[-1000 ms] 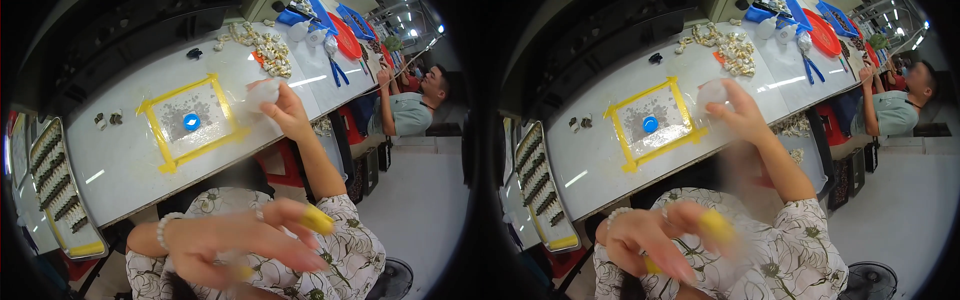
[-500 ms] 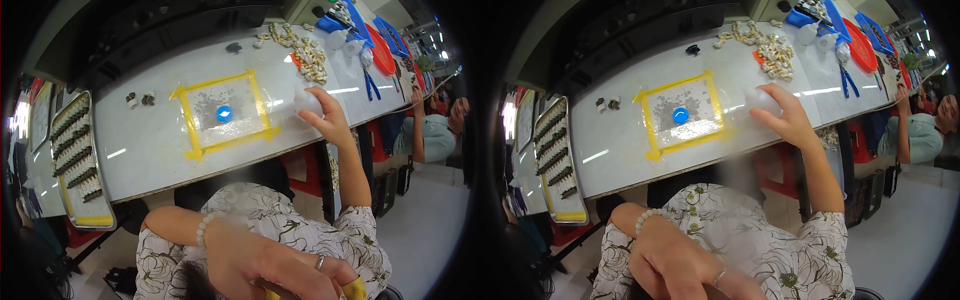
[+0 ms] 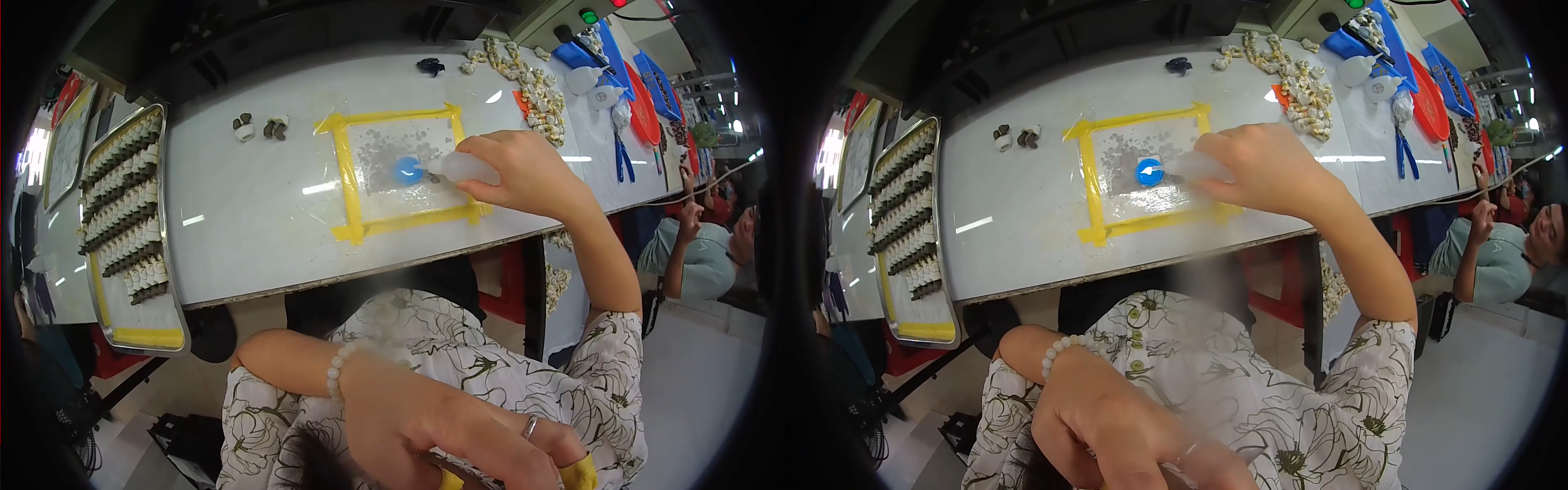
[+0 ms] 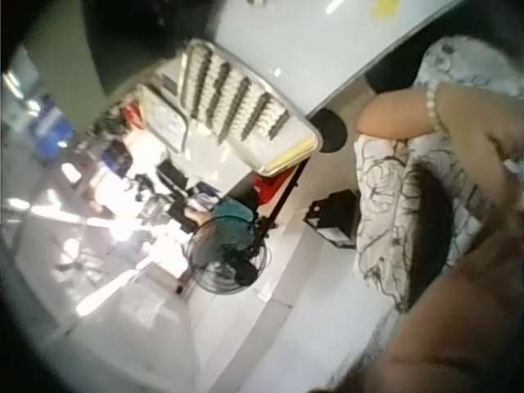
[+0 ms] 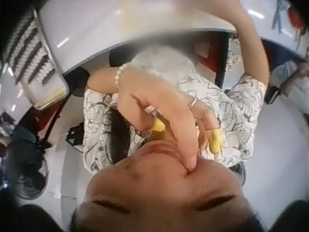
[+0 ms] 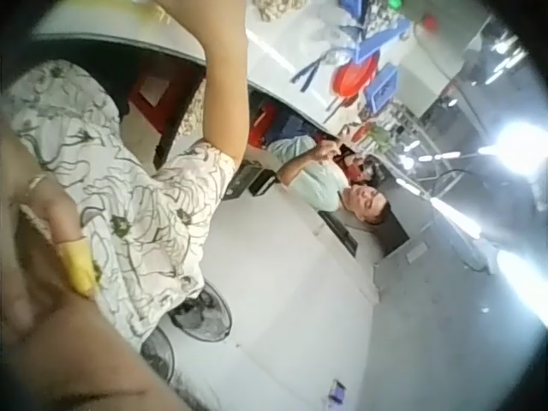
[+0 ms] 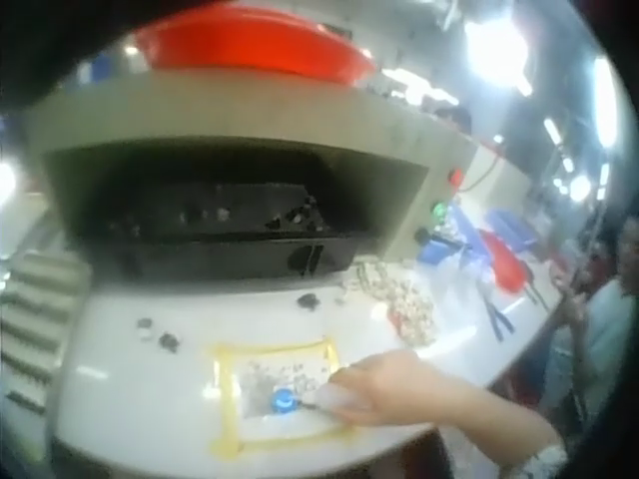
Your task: The person assembles plastic figurines at an assembly bench by applying glue from a glue bottle, then sorts the completed figurines into sorting trays and plastic bags.
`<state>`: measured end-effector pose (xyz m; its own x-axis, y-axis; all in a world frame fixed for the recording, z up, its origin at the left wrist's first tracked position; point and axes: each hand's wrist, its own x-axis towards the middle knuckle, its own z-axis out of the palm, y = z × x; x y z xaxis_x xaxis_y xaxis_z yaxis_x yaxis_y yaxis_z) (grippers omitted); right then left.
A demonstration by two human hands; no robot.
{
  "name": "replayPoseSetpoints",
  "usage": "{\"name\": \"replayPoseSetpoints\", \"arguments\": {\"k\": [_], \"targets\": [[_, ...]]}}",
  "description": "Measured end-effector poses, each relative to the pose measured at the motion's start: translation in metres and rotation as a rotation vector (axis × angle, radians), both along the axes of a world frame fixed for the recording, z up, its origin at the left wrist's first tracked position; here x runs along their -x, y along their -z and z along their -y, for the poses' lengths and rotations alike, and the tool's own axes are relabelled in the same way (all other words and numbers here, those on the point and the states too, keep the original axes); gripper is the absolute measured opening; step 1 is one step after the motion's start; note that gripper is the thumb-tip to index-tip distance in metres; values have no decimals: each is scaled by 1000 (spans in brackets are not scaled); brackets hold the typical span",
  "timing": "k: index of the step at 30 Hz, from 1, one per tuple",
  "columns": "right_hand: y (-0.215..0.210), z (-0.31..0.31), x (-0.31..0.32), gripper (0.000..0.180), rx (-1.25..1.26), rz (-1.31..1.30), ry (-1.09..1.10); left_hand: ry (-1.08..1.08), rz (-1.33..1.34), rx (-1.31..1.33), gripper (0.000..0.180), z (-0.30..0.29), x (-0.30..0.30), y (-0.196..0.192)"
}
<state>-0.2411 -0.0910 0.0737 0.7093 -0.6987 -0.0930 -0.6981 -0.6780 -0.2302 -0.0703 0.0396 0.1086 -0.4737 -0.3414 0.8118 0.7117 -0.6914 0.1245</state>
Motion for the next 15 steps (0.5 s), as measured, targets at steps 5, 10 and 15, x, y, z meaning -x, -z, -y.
{"name": "replayPoseSetpoints", "arguments": {"k": [5,10,15], "targets": [[-13,2,-9,28,26,-179,-30,7,-36,-15,57,-1,-5,2],[-21,3,-14,27,19,-275,-88,13,-68,-46,54,-3,-5,1],[-22,3,-14,28,37,-288,-95,31,-36,-55,51,-3,-8,0]]}}
